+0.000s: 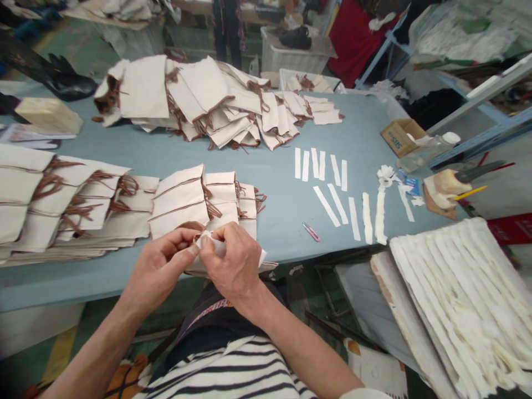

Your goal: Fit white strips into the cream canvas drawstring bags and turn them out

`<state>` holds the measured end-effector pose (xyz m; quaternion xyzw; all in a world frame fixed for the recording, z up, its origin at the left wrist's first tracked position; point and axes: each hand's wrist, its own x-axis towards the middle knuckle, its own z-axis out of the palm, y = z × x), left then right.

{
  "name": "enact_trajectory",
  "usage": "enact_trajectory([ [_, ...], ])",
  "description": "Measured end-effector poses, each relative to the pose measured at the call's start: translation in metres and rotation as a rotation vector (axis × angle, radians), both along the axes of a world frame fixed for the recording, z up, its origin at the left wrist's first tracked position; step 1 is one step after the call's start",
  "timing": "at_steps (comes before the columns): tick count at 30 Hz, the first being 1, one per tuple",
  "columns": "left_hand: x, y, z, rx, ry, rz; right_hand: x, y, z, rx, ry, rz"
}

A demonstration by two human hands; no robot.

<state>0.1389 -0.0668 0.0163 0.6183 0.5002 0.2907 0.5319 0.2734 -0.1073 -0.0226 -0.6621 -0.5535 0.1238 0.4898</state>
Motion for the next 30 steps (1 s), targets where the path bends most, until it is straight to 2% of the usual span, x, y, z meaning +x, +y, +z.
enact_trajectory([
  [6,0.0,0.002,-0.007,0.053,0.037,-0.007,-0.002,0.0,-0.003,-0.038,0.006,0.006],
  [10,-0.001,0.0,-0.009,0.113,0.091,0.034,-0.003,0.001,-0.003,-0.069,0.054,0.024],
  [15,0.0,-0.004,-0.01,0.157,0.083,0.081,-0.004,0.0,0.0,-0.159,0.231,0.058],
  [25,-0.005,-0.005,-0.01,0.103,0.048,0.129,-0.008,0.003,0.007,-0.204,0.41,0.091],
  [30,-0.005,-0.008,-0.006,0.134,0.051,0.112,-0.009,0.003,0.007,-0.27,0.633,0.147],
])
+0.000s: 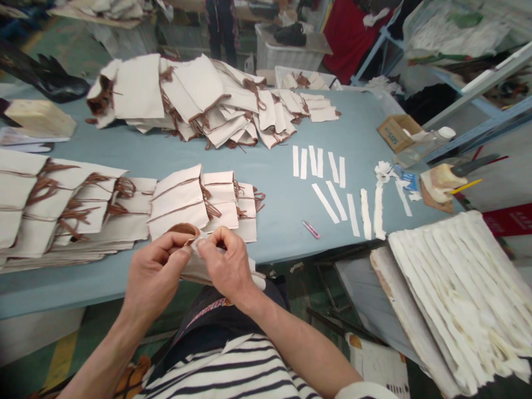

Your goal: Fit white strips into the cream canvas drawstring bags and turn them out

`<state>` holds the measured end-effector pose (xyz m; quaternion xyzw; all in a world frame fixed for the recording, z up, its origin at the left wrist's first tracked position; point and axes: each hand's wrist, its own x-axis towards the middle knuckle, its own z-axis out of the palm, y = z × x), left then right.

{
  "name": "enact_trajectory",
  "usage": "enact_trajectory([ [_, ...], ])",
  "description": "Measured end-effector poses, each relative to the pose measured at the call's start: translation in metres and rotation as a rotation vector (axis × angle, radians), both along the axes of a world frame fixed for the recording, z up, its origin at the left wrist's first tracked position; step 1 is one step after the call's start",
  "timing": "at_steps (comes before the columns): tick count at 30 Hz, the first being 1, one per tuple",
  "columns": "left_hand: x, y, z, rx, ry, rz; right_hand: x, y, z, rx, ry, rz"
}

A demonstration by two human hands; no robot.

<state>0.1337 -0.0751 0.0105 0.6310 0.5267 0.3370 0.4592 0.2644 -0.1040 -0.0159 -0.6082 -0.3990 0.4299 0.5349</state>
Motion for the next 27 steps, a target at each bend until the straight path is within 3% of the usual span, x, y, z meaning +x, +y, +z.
enact_trajectory([
  [8,-0.001,-0.001,0.004,0.169,0.086,-0.091,0.001,-0.004,-0.009,-0.144,0.33,0.102],
  [13,0.007,-0.008,0.001,0.27,0.174,-0.082,-0.005,-0.007,-0.02,-0.08,0.351,0.089],
  [15,0.009,-0.009,0.001,0.292,0.207,-0.08,-0.008,-0.009,-0.021,-0.043,0.299,0.055],
  [18,0.006,-0.005,0.001,0.193,0.154,-0.084,-0.008,-0.011,-0.016,-0.03,0.177,0.075],
  [23,-0.009,0.007,0.011,0.021,0.113,-0.193,0.013,-0.011,-0.004,0.014,0.05,0.342],
  [27,-0.008,0.006,0.027,-0.021,0.112,-0.288,0.045,-0.001,-0.005,0.073,-0.274,0.392],
])
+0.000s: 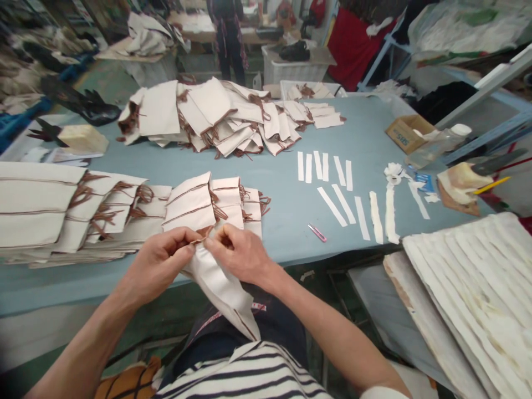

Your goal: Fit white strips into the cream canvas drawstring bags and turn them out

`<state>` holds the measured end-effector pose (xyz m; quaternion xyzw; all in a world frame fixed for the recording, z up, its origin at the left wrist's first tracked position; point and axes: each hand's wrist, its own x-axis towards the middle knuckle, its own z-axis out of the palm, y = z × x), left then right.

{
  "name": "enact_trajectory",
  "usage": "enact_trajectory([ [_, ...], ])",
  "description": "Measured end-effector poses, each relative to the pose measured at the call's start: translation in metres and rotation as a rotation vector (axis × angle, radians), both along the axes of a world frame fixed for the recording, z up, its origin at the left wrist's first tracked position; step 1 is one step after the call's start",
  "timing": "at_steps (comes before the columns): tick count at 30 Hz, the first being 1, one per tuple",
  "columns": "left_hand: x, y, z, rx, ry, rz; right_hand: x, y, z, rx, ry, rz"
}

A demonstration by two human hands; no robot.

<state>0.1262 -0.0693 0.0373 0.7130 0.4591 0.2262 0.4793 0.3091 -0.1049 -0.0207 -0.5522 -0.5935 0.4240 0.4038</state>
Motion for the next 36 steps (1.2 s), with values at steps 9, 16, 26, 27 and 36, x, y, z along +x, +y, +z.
enact_trajectory([
  [9,0.011,-0.009,0.037,0.086,-0.097,-0.156,0.041,0.01,0.05,0.493,-0.034,0.148],
  [16,0.013,-0.022,0.053,0.259,0.024,-0.163,0.038,0.011,0.08,0.522,-0.19,0.425],
  [26,0.011,-0.021,0.031,0.498,-0.079,-0.127,0.033,0.01,0.079,0.106,0.046,0.508],
  [27,0.009,-0.02,0.025,0.558,-0.115,-0.134,0.032,0.01,0.077,0.037,0.132,0.529],
  [36,0.004,-0.014,-0.01,0.622,-0.182,-0.105,0.027,0.012,0.063,-0.156,0.346,0.483],
])
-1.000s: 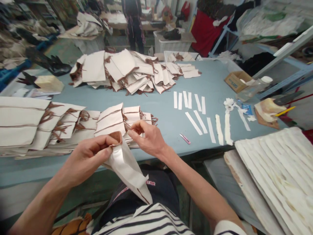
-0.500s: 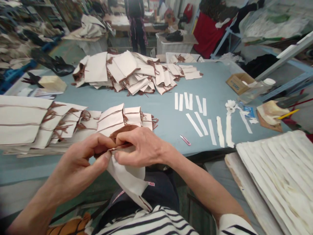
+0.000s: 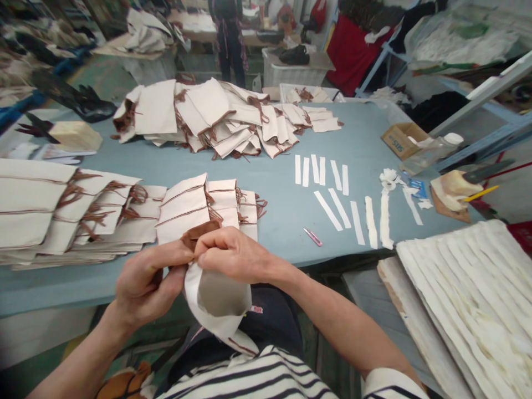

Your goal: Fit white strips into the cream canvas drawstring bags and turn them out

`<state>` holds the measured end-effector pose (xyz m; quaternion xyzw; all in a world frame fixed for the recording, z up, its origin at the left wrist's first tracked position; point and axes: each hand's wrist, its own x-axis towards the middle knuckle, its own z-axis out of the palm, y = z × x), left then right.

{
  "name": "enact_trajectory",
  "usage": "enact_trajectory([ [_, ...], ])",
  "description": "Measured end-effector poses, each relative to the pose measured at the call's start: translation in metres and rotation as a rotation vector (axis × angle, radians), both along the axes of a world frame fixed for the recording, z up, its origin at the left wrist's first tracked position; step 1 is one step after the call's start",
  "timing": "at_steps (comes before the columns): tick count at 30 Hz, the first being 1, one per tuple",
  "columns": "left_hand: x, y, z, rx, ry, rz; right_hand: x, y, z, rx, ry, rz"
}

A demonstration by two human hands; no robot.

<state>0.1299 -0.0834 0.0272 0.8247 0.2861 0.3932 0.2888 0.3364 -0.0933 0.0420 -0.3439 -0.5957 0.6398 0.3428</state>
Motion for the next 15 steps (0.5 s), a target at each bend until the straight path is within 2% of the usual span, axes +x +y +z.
enact_trajectory([
  [3,-0.006,0.005,0.006,-0.077,0.075,0.023,0.001,-0.002,0.002,0.196,-0.151,-0.084],
  [6,-0.011,0.012,0.021,-0.218,0.188,-0.118,0.003,-0.006,0.004,0.498,-0.314,-0.169],
  [8,-0.013,0.017,0.029,-0.231,0.245,-0.216,0.004,-0.008,0.005,0.65,-0.38,-0.201],
  [11,-0.015,0.021,0.032,-0.06,0.31,-0.247,0.005,-0.01,0.005,0.711,-0.378,-0.205],
  [15,-0.022,0.025,0.019,0.284,0.348,-0.236,0.006,-0.01,-0.002,0.692,-0.309,-0.214],
])
